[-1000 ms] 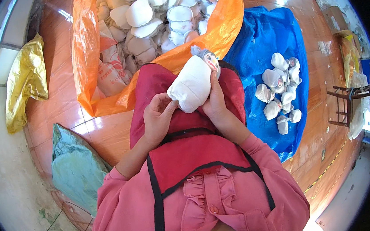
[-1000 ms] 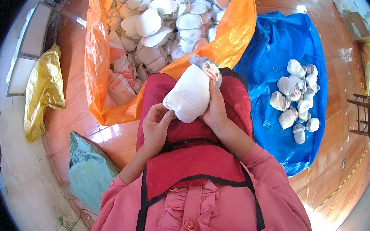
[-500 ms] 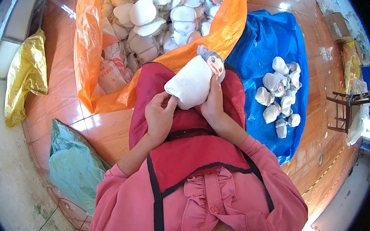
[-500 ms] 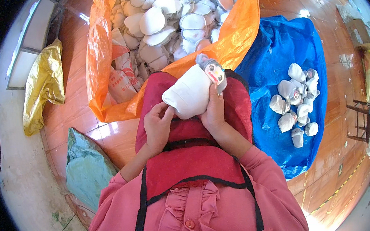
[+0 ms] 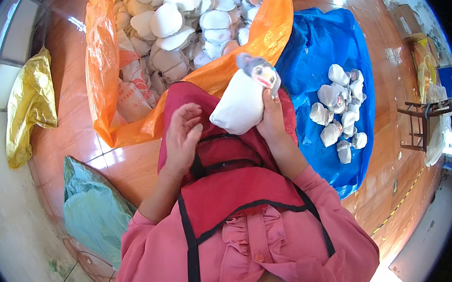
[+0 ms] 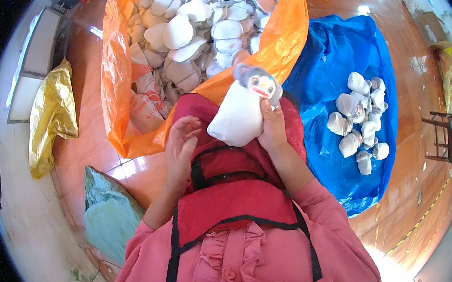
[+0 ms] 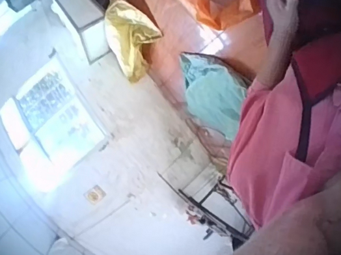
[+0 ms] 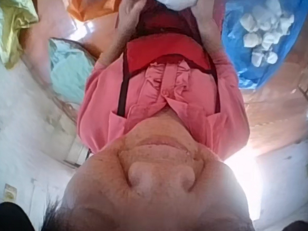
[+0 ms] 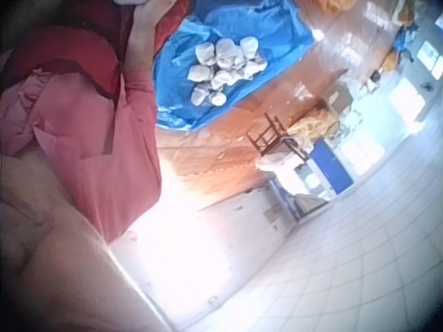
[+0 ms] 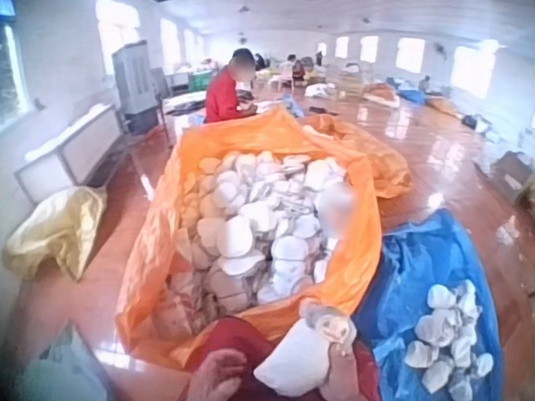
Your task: The person sits on the floor and repeatedly stuffs white sock-like items with white material, then places them into a blue bag. The person also handles a large orange sack containing the sock-like items.
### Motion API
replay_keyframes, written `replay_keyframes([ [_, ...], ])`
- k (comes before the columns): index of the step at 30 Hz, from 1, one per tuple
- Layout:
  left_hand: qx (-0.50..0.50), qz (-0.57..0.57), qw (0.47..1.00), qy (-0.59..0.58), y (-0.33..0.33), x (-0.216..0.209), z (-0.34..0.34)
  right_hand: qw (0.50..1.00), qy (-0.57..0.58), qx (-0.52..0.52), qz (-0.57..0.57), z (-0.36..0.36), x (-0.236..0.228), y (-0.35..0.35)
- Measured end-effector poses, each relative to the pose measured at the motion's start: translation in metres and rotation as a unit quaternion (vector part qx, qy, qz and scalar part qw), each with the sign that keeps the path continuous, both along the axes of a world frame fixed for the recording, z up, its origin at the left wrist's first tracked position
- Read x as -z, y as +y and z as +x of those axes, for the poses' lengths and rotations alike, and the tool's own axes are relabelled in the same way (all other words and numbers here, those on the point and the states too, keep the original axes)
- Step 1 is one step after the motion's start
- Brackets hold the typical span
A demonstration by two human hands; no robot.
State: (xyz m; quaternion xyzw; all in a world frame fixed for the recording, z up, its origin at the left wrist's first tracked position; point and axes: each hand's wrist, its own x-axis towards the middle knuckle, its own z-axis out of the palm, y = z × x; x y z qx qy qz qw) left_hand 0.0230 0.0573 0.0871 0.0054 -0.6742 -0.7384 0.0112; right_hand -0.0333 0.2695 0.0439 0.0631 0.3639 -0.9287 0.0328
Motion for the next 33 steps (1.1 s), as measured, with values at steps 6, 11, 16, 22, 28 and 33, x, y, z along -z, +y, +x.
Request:
replay_keyframes([
  [6, 0.063, -0.252, 0.955, -0.145, 0.026, -0.038, -0.022, 0.974, 0.084, -0.113, 0.176, 0.015, -0.002, -0.008],
  [11, 0.001, 0.038, 0.993, -0.11, 0.044, -0.02, -0.023, 0.984, 0.075, -0.116, 0.116, 0.023, -0.005, -0.015],
  [16, 0.025, 0.194, 0.976, -0.093, 0.046, 0.0, -0.02, 0.985, 0.061, -0.163, 0.003, 0.022, 0.001, -0.01],
  [22, 0.04, -0.225, 0.973, -0.021, 0.036, -0.016, -0.027, 0.988, 0.036, -0.148, 0.012, 0.018, -0.001, 0.001],
  [28, 0.065, -0.164, 0.981, -0.076, 0.042, -0.011, -0.02, 0.989, -0.021, -0.091, 0.119, 0.019, 0.006, -0.012],
  [33, 0.087, -0.047, 0.985, -0.139, 0.047, -0.007, -0.023, 0.996, -0.051, -0.062, 0.03, 0.017, -0.003, -0.016],
])
